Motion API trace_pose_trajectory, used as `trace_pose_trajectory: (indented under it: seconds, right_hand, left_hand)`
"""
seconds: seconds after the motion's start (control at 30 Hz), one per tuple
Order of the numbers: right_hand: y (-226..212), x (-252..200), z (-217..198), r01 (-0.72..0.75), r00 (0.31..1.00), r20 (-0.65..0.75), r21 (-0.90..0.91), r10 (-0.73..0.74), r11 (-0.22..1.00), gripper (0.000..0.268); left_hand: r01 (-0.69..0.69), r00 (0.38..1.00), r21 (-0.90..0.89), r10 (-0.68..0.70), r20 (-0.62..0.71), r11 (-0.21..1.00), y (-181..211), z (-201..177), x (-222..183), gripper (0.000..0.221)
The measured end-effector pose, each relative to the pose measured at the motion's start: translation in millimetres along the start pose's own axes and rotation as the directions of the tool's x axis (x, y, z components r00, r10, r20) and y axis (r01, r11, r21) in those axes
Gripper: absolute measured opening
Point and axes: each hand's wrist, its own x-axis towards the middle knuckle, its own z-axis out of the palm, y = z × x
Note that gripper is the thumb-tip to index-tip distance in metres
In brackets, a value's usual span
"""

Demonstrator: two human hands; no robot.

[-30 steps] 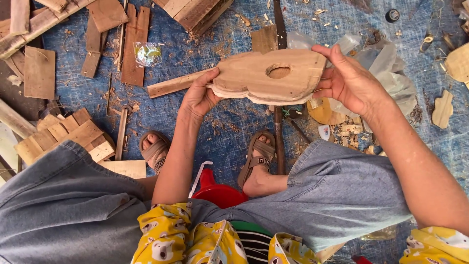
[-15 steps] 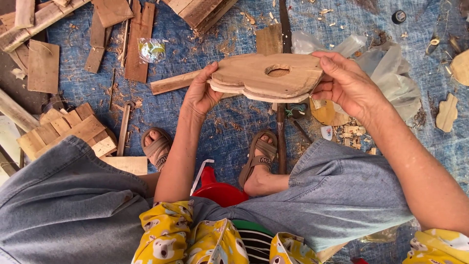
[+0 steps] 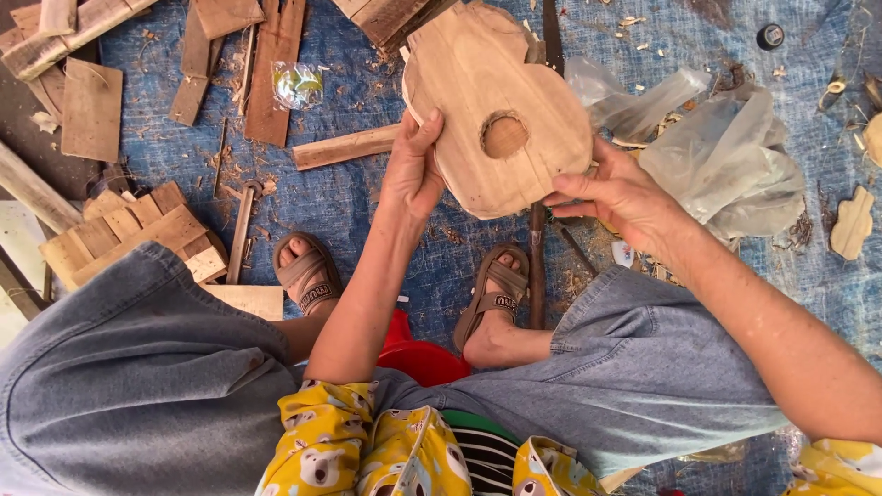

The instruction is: Assembling a wooden instrument body by hammering nails and fitting wooden components together.

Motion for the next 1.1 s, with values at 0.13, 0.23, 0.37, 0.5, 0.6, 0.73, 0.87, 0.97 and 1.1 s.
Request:
trace_pose_trajectory:
  seconds: [0.13,0.23,0.37,0.5,0.6,0.73,0.87,0.97,1.1]
  right_hand:
    - [10,15,-14,-0.007,1.000,-0.001,0.095,0.007,0.995,0.077]
    - [20,27,-29,0.044,0.999,-0.015,0.168,-0.042,0.985,0.075]
    - [9,21,-26,0.154,0.988,-0.059,0.182,-0.145,0.971,0.069]
    - [12,20,-27,0.154,0.988,-0.013,0.155,-0.154,0.976,0.059]
    - [9,12,-22,0.161,0.987,0.004,0.099,-0.162,0.982,0.053]
    - [5,5,-15,0.177,0.984,-0.006,0.064,-0.177,0.982,0.049]
    - [2,-3,-4,0.206,0.978,-0.026,0.002,-0.206,0.979,0.055]
    - [-1,-16,11,0.323,0.945,-0.028,-0.093,-0.327,0.942,0.062]
    - [-1,-28,17,0.590,0.767,0.055,-0.454,-0.640,0.668,0.080]
  left_hand:
    - [0.041,0.999,-0.011,-0.041,0.005,0.999,4,19,-15,0.057]
    - [0.027,0.996,0.031,-0.030,0.079,0.999,2,37,-27,0.055]
    - [0.038,0.981,0.057,-0.048,0.186,0.998,2,34,-26,0.043]
    - [0.046,0.966,0.092,-0.067,0.249,0.995,11,43,-32,0.051]
    - [0.077,0.965,0.126,-0.105,0.241,0.989,8,37,-31,0.054]
    - [0.105,0.963,0.129,-0.133,0.234,0.986,5,27,-27,0.051]
    - [0.150,0.968,0.144,-0.175,0.181,0.978,5,27,-28,0.058]
    - [0.134,0.985,0.230,-0.155,0.076,0.964,31,92,-69,0.084]
    - [-0.002,0.998,0.374,-0.021,0.057,0.927,5,61,-54,0.063]
